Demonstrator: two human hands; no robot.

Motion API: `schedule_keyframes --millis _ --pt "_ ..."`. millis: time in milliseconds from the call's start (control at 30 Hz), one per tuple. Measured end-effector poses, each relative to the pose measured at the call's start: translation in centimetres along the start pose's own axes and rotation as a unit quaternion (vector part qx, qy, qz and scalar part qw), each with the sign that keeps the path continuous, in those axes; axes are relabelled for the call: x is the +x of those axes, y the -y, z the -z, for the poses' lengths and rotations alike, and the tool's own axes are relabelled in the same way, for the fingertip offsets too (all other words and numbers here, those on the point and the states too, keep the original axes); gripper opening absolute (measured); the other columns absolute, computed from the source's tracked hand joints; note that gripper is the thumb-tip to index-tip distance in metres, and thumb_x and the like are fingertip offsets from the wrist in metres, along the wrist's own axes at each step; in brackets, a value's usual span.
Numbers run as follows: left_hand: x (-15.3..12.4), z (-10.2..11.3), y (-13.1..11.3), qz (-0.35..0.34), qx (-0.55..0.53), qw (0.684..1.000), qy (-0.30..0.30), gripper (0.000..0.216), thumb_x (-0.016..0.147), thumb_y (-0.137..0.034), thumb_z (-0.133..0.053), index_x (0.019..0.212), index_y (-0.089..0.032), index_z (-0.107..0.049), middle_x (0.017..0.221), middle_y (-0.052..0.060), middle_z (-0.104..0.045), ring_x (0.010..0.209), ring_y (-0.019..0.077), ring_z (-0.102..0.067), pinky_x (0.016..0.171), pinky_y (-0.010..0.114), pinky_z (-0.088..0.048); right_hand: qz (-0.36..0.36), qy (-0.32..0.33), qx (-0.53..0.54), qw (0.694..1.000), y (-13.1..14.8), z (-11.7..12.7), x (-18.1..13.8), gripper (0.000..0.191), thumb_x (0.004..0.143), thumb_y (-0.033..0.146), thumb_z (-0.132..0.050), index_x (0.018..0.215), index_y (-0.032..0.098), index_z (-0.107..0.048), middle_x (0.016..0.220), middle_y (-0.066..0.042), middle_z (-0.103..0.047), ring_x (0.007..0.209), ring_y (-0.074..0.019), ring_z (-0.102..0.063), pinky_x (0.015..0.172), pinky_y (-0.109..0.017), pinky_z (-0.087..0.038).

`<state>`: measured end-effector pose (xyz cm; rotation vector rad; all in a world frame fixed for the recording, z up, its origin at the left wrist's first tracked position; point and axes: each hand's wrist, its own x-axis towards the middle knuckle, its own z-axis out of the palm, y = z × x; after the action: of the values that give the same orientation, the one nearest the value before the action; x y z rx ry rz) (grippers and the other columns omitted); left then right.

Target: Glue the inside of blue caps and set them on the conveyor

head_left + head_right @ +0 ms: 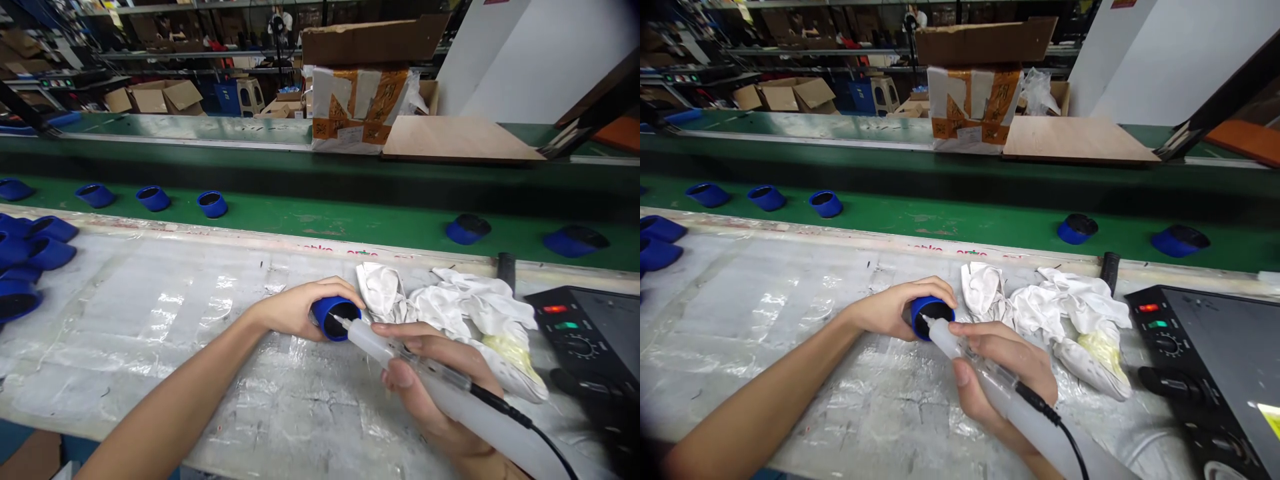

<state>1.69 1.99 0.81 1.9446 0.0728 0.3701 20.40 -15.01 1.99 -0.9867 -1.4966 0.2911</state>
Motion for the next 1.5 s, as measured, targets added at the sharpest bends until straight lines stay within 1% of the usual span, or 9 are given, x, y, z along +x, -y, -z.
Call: schedule_keyframes --millis 67,233,400,600,933,1067,1200,1367,1500 --pt "0.0 0.0 0.1 0.005 -0.009 1.0 0.006 0.057 0.073 -0.011 -0.079 0.128 -0.024 -0.068 0.132 0.01 -0.067 0.128 0.0294 -0.064 0.114 0.044 -0.048 -0.001 0.009 -0.001 1.0 -0.1 0.4 -0.3 0.042 0.086 0.001 -0.072 0.12 0.024 -0.064 0.114 -0.008 -0.08 0.08 -0.02 -0.081 0.043 -0.021 -0.059" --pt "-0.1 0.1 0.0 0.029 -0.018 0.999 0.017 0.062 0.068 -0.012 -0.079 0.128 -0.024 -0.069 0.132 0.01 -0.069 0.126 0.0311 -0.066 0.113 0.046 -0.05 -0.009 0.02 0.003 1.0 -0.4 0.9 -0.7 0.045 0.088 -0.001 -0.07 0.125 0.024 -0.063 0.122 -0.008 -0.078 0.057 -0.0121 -0.071 0.042 -0.023 -0.06" --pt "-0.1 0.3 -0.4 0.032 -0.019 0.999 0.029 0.058 0.071 -0.019 -0.082 0.128 -0.022 -0.068 0.13 0.011 -0.07 0.123 0.0306 -0.068 0.11 0.044 -0.052 -0.01 0.004 -0.004 1.0 -0.5 0.9 -0.6 0.047 0.086 -0.002 -0.072 0.126 0.023 -0.063 0.121 -0.008 -0.078 0.086 -0.0205 -0.079 0.044 -0.023 -0.061" --pt "-0.2 0.4 -0.4 0.045 -0.026 0.998 0.029 0.06 0.07 -0.019 -0.082 0.128 -0.022 -0.068 0.132 0.01 -0.07 0.124 0.0313 -0.067 0.11 0.044 -0.052 -0.005 -0.022 -0.006 1.0 -0.5 0.9 -0.6 0.043 0.088 -0.001 -0.072 0.123 0.023 -0.064 0.12 -0.004 -0.078 0.054 -0.0108 -0.068 0.04 -0.025 -0.059" --pt "-0.2 0.4 0.0 0.045 -0.046 0.998 0.023 0.061 0.068 -0.015 -0.081 0.127 -0.023 -0.069 0.135 0.01 -0.07 0.128 0.0314 -0.066 0.112 0.043 -0.05 -0.021 -0.047 -0.035 0.998 -0.6 1.3 -0.9 0.037 0.086 0.003 -0.076 0.117 0.022 -0.069 0.114 -0.005 -0.08 0.046 -0.0129 -0.064 0.034 -0.031 -0.052" --pt "-0.2 0.4 0.1 0.059 -0.047 0.997 0.021 0.063 0.067 -0.017 -0.082 0.128 -0.025 -0.068 0.136 0.009 -0.07 0.128 0.0321 -0.066 0.113 0.046 -0.05 -0.013 -0.056 -0.059 0.997 -0.4 1.2 -1.1 0.037 0.086 0.004 -0.077 0.116 0.023 -0.069 0.11 -0.003 -0.079 0.049 -0.0121 -0.064 0.035 -0.03 -0.05" --pt "-0.2 0.4 0.0 0.046 -0.045 0.998 0.025 0.062 0.068 -0.016 -0.081 0.129 -0.024 -0.068 0.137 0.01 -0.069 0.129 0.0316 -0.065 0.114 0.045 -0.05 -0.035 -0.062 -0.072 0.995 0.0 1.3 -1.1 0.034 0.089 0.008 -0.075 0.116 0.025 -0.07 0.113 -0.003 -0.078 0.052 -0.0122 -0.063 0.037 -0.032 -0.051" --pt "-0.1 0.3 -0.2 0.053 -0.03 0.998 0.032 0.065 0.067 -0.014 -0.08 0.13 -0.024 -0.068 0.136 0.009 -0.069 0.128 0.0319 -0.065 0.114 0.045 -0.05 -0.019 -0.055 -0.111 0.992 0.4 1.2 -0.6 0.028 0.087 0.011 -0.077 0.108 0.026 -0.069 0.096 -0.004 -0.078 0.071 -0.0219 -0.076 0.035 -0.029 -0.05" --pt "0.0 0.3 -0.2 0.06 -0.022 0.997 0.036 0.066 0.066 -0.013 -0.078 0.131 -0.024 -0.069 0.136 0.009 -0.068 0.128 0.0323 -0.065 0.115 0.045 -0.048 -0.02 -0.087 -0.122 0.989 0.1 1.0 -1.0 0.022 0.087 0.015 -0.081 0.102 0.026 -0.07 0.082 0.0 -0.074 0.067 -0.0219 -0.076 0.047 -0.033 -0.063"
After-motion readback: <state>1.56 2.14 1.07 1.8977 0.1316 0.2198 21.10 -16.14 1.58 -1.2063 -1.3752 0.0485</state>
